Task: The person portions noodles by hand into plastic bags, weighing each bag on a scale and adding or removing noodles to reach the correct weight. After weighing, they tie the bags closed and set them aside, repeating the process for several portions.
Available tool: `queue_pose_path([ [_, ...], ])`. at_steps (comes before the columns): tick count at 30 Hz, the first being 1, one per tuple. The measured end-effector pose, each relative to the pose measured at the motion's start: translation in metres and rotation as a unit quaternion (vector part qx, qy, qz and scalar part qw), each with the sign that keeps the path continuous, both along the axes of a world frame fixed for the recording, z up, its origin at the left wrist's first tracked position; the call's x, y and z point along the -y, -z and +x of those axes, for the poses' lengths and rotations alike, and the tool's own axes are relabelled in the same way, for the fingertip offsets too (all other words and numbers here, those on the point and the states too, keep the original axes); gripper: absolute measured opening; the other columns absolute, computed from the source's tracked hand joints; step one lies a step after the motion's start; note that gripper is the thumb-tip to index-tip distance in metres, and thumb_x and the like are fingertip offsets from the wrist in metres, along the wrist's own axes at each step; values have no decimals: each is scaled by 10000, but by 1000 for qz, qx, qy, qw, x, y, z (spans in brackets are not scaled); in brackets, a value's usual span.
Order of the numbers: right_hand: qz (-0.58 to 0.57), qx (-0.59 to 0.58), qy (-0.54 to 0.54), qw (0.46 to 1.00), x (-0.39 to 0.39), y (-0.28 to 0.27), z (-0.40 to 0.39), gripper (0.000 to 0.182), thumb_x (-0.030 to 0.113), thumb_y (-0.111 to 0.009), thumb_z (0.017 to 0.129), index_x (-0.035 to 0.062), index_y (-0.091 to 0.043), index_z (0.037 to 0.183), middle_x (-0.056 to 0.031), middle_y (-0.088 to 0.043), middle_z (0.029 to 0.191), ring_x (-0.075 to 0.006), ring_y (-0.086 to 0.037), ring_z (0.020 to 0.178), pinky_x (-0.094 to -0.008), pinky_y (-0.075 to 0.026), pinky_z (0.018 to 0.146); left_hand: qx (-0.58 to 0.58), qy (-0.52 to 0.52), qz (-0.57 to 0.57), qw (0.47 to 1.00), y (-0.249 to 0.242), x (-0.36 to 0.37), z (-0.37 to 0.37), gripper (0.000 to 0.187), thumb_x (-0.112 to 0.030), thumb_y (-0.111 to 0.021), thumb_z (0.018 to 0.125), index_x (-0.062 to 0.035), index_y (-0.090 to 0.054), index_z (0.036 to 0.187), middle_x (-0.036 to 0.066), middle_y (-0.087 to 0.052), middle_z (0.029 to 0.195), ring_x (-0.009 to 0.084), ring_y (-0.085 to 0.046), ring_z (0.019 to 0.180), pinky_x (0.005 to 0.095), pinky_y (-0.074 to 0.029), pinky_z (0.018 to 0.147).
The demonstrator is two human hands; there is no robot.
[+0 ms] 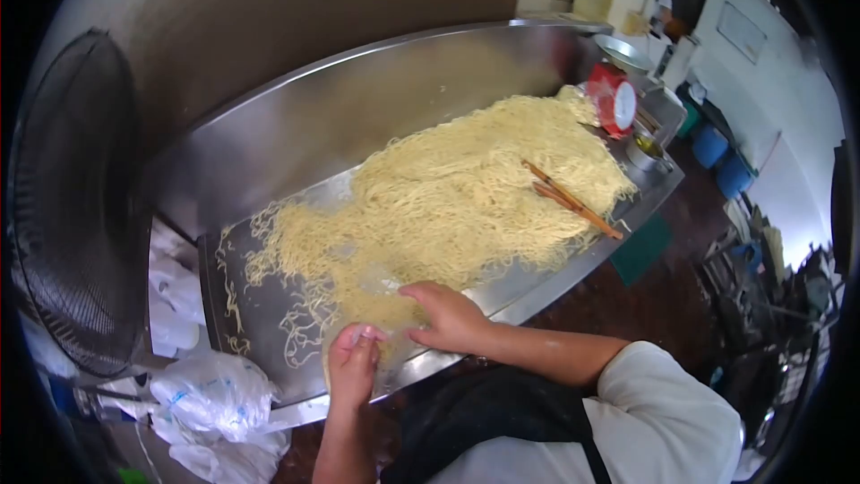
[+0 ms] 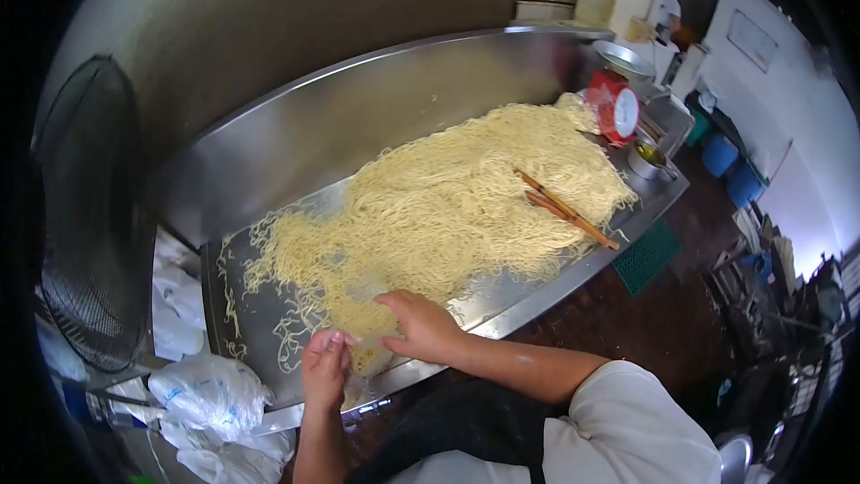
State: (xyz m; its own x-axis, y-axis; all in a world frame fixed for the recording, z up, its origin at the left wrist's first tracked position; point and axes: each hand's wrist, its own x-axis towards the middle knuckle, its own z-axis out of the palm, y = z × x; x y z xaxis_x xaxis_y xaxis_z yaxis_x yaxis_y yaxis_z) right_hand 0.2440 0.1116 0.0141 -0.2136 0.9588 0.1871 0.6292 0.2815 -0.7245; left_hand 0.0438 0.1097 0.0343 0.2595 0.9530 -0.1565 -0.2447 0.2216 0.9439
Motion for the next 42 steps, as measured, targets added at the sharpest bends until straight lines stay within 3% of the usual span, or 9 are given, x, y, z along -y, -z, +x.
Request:
queue_pose_path([
  [3, 174, 7, 75, 982, 15, 25, 41, 485, 306, -683, 780, 54, -527, 1165, -138, -640, 926, -312, -624, 863, -394, -499, 739, 7, 64, 24, 998, -21, 18, 48, 229, -198, -526, 962, -16, -609, 851, -51, -423, 553, 27, -312, 468, 211, -222, 439],
  [5, -185, -56, 11, 981, 33, 28, 80, 393, 275, -653, 832, 39, -553, 1130, -125, -639, 853, -264, -634, 718, -366, -508, 641, 4, 80, 29, 996, -36, 32, 81, 227, -188, -523, 962, -8, -610, 857, -43, -434, 555, 30, -322, 471, 209, -231, 439],
  [12, -232, -445, 107, 858, 151, 5, 233, 136, 159, -564, 902, 61, -608, 986, 5, -596, 817, -78, -536, 627, -229, -457, 521, -9, 92, -12, 996, -40, 72, 215, 218, -230, -541, 951, -30, -628, 937, -48, -411, 543, 37, -314, 447, 213, -236, 421],
  [17, -160, -477, 184, 844, 223, -42, 327, 70, 102, -535, 914, 58, -559, 864, -19, -555, 725, -78, -520, 548, -232, -426, 499, -80, 196, 22, 977, -14, 91, 312, 205, -193, -563, 930, -45, -609, 1065, -66, -413, 570, 24, -340, 466, 204, -250, 427],
  [21, -107, -497, 216, 834, 256, -61, 381, 49, 84, -513, 910, 45, -541, 898, -17, -525, 764, -87, -513, 571, -244, -465, 512, -204, 387, 82, 896, -15, 102, 377, 445, -82, -651, 854, -58, -524, 1281, -54, -532, 706, 18, -414, 563, 174, -348, 529],
  [24, -24, -521, 248, 817, 267, -67, 416, 39, 67, -488, 907, 51, -524, 903, -20, -508, 786, -85, -517, 602, -239, -462, 511, -357, 488, 288, 742, 29, 76, 417, 400, -137, -592, 895, -63, -524, 1282, 3, -612, 920, 52, -518, 694, 198, -419, 568],
  [27, -37, -479, 258, 838, 271, -79, 456, 36, 59, -486, 897, 49, -520, 897, -22, -513, 776, -87, -518, 589, -239, -461, 514, -298, 537, 70, 786, 15, 72, 471, 372, -132, -516, 925, -85, -520, 1294, 11, -627, 941, 60, -556, 732, 200, -437, 574],
  [31, -19, -488, 325, 810, 260, -87, 508, 43, 21, -505, 863, 38, -534, 836, -38, -536, 730, -95, -522, 550, -235, -449, 485, -137, 497, 20, 857, 18, 45, 534, 410, -67, -447, 918, -86, -493, 1325, 7, -611, 888, 70, -564, 687, 197, -460, 587],
  [42, 63, -454, 379, 804, 208, -138, 632, 21, -9, -528, 834, 7, -537, 824, -67, -557, 670, -103, -507, 465, -253, -468, 447, 73, 485, 173, 854, -103, -71, 677, 343, 43, -420, 795, 30, -647, 1051, 62, -640, 870, 124, -600, 714, 248, -498, 626],
])
